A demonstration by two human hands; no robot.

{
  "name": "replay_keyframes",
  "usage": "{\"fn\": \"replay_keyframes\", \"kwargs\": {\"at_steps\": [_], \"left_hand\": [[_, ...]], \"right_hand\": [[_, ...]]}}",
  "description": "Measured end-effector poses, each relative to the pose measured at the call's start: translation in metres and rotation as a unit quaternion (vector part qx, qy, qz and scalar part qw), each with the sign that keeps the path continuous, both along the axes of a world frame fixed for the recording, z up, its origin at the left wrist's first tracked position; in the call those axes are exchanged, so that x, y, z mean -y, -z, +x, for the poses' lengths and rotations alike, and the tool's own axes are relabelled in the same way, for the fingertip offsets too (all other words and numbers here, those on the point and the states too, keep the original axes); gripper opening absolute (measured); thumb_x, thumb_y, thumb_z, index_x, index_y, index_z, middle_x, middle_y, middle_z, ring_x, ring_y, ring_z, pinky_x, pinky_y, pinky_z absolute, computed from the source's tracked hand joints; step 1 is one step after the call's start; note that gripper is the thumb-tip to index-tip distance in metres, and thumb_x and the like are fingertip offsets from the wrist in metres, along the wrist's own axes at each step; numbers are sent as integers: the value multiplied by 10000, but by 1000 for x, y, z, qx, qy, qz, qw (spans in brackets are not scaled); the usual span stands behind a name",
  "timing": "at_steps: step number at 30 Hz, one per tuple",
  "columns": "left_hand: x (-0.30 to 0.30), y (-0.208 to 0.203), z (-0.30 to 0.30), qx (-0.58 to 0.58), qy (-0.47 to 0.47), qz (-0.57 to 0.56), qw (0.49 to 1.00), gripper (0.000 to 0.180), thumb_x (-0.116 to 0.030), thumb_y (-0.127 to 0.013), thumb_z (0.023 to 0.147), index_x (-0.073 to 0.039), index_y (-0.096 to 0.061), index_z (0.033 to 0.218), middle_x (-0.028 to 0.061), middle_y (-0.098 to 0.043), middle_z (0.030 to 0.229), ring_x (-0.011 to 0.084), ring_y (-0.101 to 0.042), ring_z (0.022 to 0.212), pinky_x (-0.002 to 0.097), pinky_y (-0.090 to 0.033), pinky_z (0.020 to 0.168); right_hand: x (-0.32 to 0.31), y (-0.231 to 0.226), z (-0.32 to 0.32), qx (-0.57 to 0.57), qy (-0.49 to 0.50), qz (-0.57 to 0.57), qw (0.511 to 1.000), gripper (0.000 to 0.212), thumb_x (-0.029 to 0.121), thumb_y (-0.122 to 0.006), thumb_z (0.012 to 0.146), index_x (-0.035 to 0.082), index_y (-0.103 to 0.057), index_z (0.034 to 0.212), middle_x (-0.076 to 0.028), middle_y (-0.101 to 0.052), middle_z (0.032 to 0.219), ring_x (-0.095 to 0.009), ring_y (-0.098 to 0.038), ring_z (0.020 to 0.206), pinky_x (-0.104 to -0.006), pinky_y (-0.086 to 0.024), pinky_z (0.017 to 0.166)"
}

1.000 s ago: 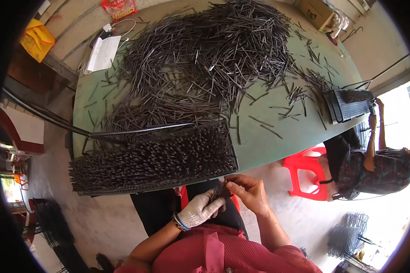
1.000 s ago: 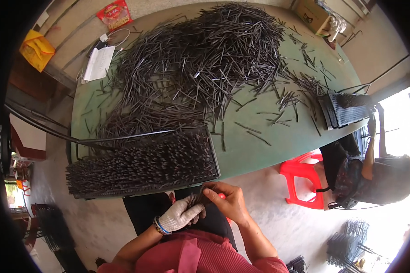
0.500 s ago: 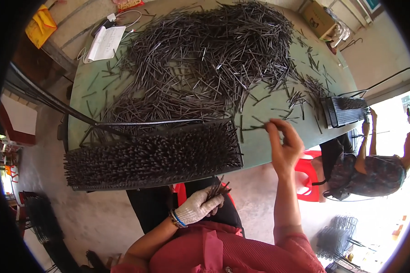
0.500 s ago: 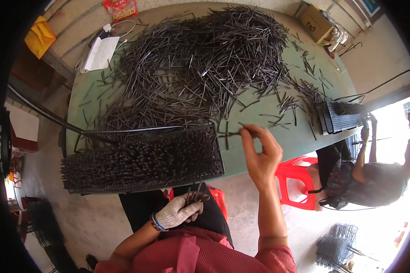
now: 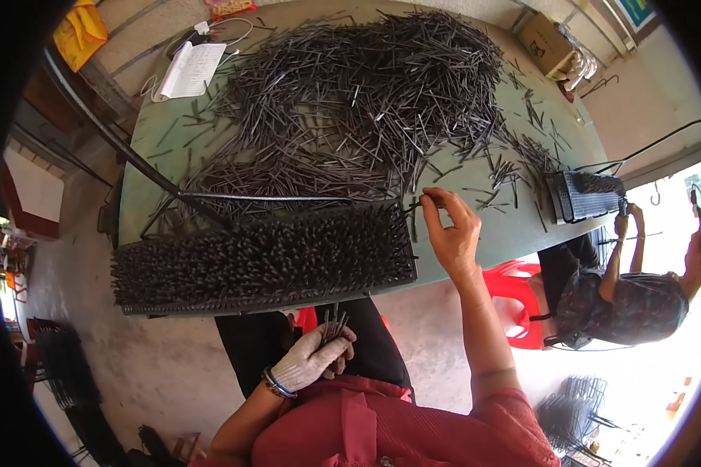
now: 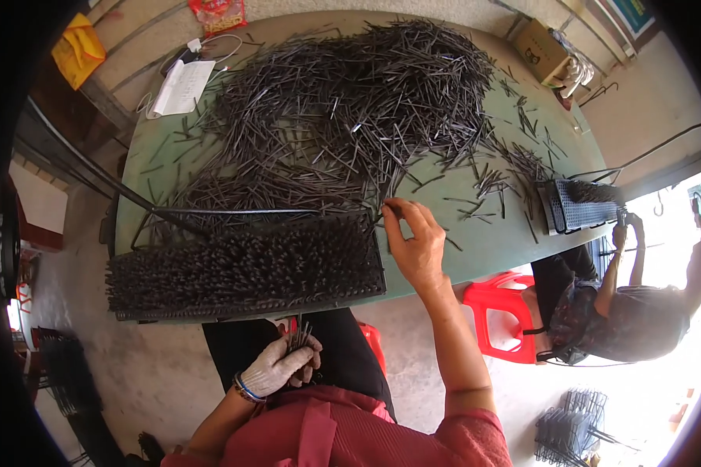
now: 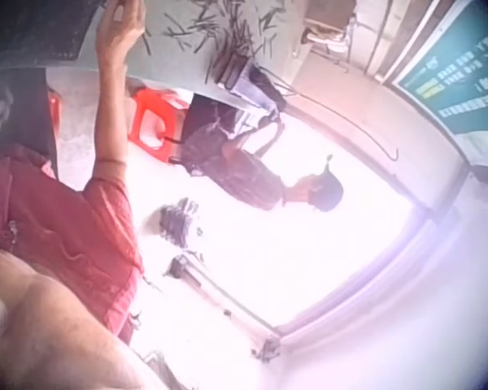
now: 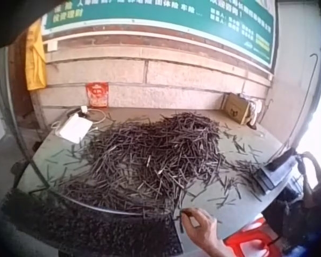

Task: Insert black metal pins into a brush-like template or frame on a workbench.

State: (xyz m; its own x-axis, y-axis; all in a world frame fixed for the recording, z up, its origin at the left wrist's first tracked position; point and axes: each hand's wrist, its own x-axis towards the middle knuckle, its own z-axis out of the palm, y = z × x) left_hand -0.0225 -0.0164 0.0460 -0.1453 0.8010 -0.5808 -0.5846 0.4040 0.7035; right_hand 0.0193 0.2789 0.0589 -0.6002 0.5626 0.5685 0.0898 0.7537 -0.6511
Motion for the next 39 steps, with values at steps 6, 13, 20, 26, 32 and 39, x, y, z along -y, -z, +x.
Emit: {"fn": "replay_keyframes", "kwargs": {"at_steps": [6, 13, 20, 26, 32, 39], "left_hand": [[26, -25, -11, 17, -42, -23, 999, 190, -176, -487, 1000, -22, -540, 1097, 27, -593, 825, 49, -468, 557, 184, -346, 471], [77, -49, -47, -18, -189, 26, 981, 204, -165, -540, 831, -5, -565, 955, 77, -597, 757, 75, -429, 489, 215, -290, 400], [115, -72, -72, -185, -455, 38, 870, 239, -222, -571, 887, -21, -570, 1016, 81, -602, 785, 76, -407, 487, 218, -296, 407], [111, -97, -124, -206, -501, 33, 840, 220, -218, -554, 941, -58, -570, 1090, 55, -601, 857, 51, -404, 563, 193, -284, 443], [111, -109, -239, -324, -421, 24, 847, 243, -273, -573, 942, -34, -615, 957, 5, -523, 721, 102, -457, 604, 247, -357, 547], [25, -57, -363, -286, -303, 49, 908, 221, -214, -594, 923, -10, -669, 886, 73, -662, 744, 157, -620, 604, 295, -525, 582]], "right_hand": [[6, 0, -2, 3, 2, 42, 999, 152, -21, -702, 803, 10, -681, 951, -100, -677, 825, -226, -640, 722, -324, -513, 677], [5, 11, -3, 6, -6, 45, 999, 144, -9, -703, 804, 14, -681, 944, -102, -675, 827, -239, -635, 729, -339, -507, 688], [8, 22, -10, 80, -43, 1, 996, 118, 16, -708, 809, 7, -694, 927, -125, -684, 849, -274, -653, 742, -350, -509, 700], [-2, 13, 1, 115, -23, 8, 993, 136, 9, -638, 885, -45, -682, 1002, -167, -684, 879, -231, -668, 784, -313, -509, 727], [-34, -10, -31, 83, -27, -44, 995, 249, 141, -553, 986, -34, -661, 1126, -91, -693, 865, -133, -640, 779, -271, -509, 709], [-49, 7, -125, 243, -87, -11, 966, 347, 217, -599, 950, -57, -640, 1158, -126, -712, 883, -161, -638, 746, -306, -498, 688]]}}
